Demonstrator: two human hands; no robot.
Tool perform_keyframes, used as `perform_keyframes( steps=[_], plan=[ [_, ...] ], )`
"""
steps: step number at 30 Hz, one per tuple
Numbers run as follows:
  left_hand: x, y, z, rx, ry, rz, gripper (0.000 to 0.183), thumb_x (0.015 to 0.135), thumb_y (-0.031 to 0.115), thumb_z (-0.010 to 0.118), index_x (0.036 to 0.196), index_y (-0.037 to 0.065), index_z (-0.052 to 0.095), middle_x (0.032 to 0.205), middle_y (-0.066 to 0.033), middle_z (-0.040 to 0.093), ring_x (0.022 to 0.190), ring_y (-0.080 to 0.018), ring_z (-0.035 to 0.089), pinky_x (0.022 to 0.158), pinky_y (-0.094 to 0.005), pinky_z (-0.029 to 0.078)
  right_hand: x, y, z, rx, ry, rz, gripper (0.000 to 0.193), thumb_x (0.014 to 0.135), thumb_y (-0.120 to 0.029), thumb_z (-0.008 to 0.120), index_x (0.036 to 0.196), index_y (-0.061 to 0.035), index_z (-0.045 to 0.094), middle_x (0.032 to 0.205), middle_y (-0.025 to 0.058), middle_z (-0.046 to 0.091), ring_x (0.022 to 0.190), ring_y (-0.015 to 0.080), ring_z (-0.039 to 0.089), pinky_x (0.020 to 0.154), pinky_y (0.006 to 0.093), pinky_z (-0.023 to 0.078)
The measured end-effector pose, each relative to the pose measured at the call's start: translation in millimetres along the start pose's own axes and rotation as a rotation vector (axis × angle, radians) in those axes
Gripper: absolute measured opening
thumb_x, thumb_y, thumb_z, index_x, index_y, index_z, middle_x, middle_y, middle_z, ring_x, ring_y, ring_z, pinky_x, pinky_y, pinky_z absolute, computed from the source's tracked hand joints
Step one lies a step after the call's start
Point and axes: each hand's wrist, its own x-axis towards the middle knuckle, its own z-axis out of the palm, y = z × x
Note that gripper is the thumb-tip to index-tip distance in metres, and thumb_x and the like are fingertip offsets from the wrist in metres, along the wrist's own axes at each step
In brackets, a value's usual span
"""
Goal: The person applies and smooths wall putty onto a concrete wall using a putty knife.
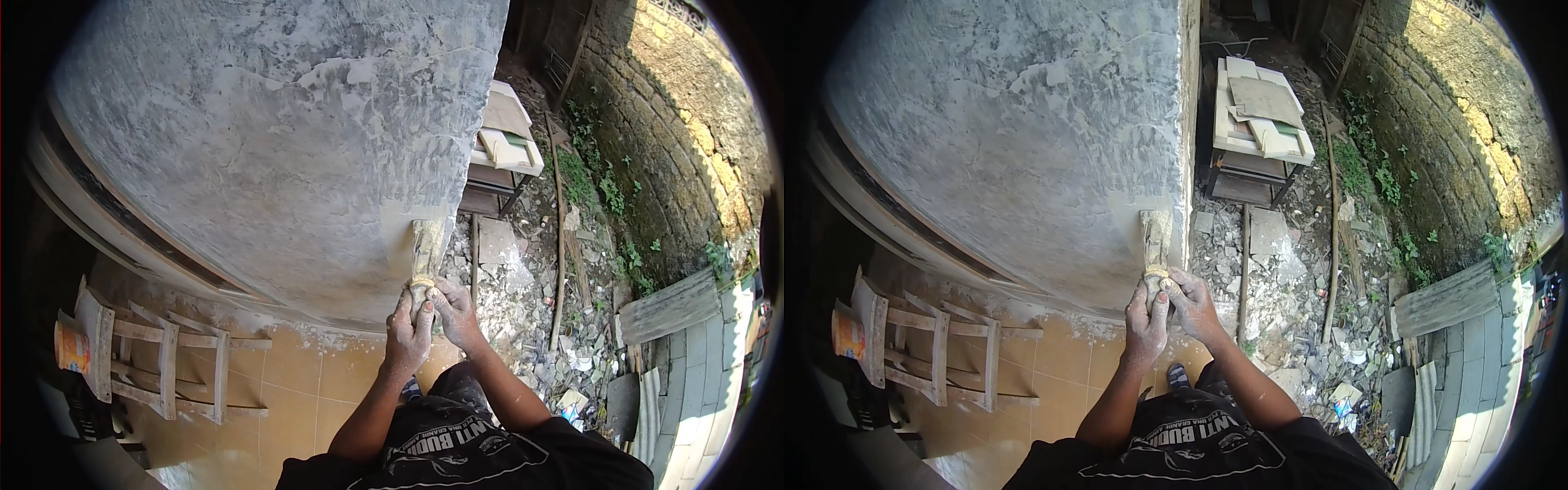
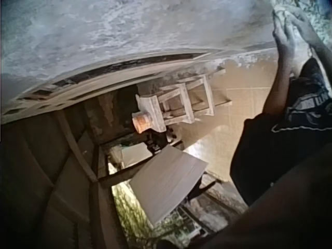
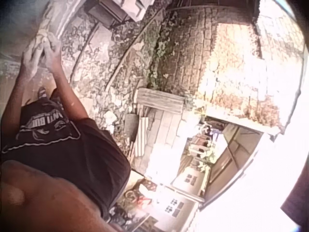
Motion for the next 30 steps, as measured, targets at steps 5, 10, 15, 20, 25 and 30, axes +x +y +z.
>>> perform_keyframes(
  steps=[5,10,15,20,25,30],
  plan=[
    [-8,-9,4,0.013,0.012,0.016,0.036,0.091,0.016,0.049,0.12,-0.005,0.044,0.099,-0.024,0.06,0.092,-0.0336,0.062,0.078,-0.037,0.047,-8,21,2,0.06,0.014,-0.017,0.026,0.091,-0.014,0.049,0.106,0.0042,0.059,0.096,0.0089,0.062,0.088,0.0151,0.055,0.08,0.0285,0.043],
    [1,12,1,-0.057,-0.078,-0.099,0.039,0.091,0.018,0.049,0.122,-0.006,0.043,0.101,-0.0245,0.06,0.094,-0.034,0.062,0.078,-0.0359,0.048,-8,7,3,0.048,0.084,-0.076,0.026,0.091,-0.015,0.048,0.105,0.0046,0.059,0.093,0.0071,0.063,0.084,0.0138,0.055,0.077,0.0273,0.043],
    [-7,-3,1,-0.019,0.008,0.036,0.035,0.091,0.019,0.049,0.117,-0.005,0.046,0.096,-0.0244,0.061,0.09,-0.0335,0.063,0.073,-0.0377,0.048,-6,16,3,-0.04,0.047,-0.11,0.024,0.09,-0.01,0.049,0.106,0.0047,0.059,0.089,0.0039,0.062,0.08,0.0076,0.055,0.07,0.0223,0.045],
    [7,25,-1,-0.026,-0.06,-0.078,0.037,0.091,0.019,0.049,0.118,-0.006,0.046,0.099,-0.0242,0.061,0.094,-0.0351,0.062,0.076,-0.0365,0.048,-1,-5,4,0.055,0.051,-0.107,0.026,0.091,-0.013,0.048,0.107,0.0051,0.058,0.1,0.0095,0.061,0.09,0.0163,0.055,0.083,0.0278,0.042],
    [3,16,3,-0.037,-0.002,0.043,0.034,0.091,0.017,0.049,0.116,-0.006,0.047,0.096,-0.0228,0.06,0.088,-0.0307,0.061,0.076,-0.0347,0.047,-8,9,8,0.067,0.171,-0.115,0.024,0.09,-0.012,0.05,0.103,0.0052,0.061,0.089,0.0067,0.063,0.081,0.0089,0.055,0.072,0.0242,0.045],
    [4,16,-2,-0.126,-0.059,-0.066,0.033,0.092,0.016,0.047,0.117,-0.006,0.047,0.097,-0.0206,0.06,0.088,-0.0282,0.06,0.078,-0.0344,0.046,-6,-10,5,0.035,0.062,-0.126,0.025,0.092,-0.012,0.05,0.108,0.0043,0.059,0.099,0.0073,0.062,0.09,0.0125,0.055,0.081,0.0261,0.044]
  ],
)
